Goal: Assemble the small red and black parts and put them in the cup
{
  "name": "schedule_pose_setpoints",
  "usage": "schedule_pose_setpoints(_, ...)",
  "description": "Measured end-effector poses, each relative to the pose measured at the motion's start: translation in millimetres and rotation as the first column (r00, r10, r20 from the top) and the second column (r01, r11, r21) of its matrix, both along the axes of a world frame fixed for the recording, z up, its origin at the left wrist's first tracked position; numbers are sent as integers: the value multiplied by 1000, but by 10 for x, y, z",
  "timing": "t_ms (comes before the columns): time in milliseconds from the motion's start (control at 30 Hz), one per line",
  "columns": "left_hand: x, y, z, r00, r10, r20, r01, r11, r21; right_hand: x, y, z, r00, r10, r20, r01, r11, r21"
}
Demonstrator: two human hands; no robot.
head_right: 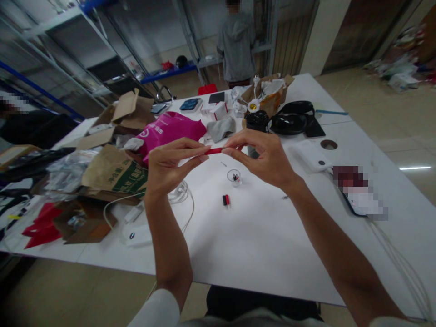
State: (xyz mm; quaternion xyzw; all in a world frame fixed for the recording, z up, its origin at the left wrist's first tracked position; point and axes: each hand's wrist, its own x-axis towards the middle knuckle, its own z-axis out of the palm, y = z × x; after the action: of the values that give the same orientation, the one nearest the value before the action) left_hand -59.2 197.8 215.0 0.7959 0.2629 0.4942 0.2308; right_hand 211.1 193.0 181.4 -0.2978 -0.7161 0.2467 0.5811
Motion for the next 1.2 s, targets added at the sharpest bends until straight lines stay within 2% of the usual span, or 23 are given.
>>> schedule_pose_setpoints(133,14,-11,-4,1000,22,17,-22,1000,-4,4,-11,23,999,-22,28,22,1000,-1)
schedule_pose_setpoints(300,7,-6,-16,1000,27,14,-27,999,18,12,-27,46,1000,4,-26,-5,1000,-19)
schedule_pose_setpoints(1000,-13,-15,-7,1000,21,-3,-21,1000,6,45,-4,38,998,-35,55,28,993,119)
schedule_pose_setpoints(1200,15,-42,13,1000,17,-4,-17,1000,17,24,-13,45,994,-96,52,87,983,164)
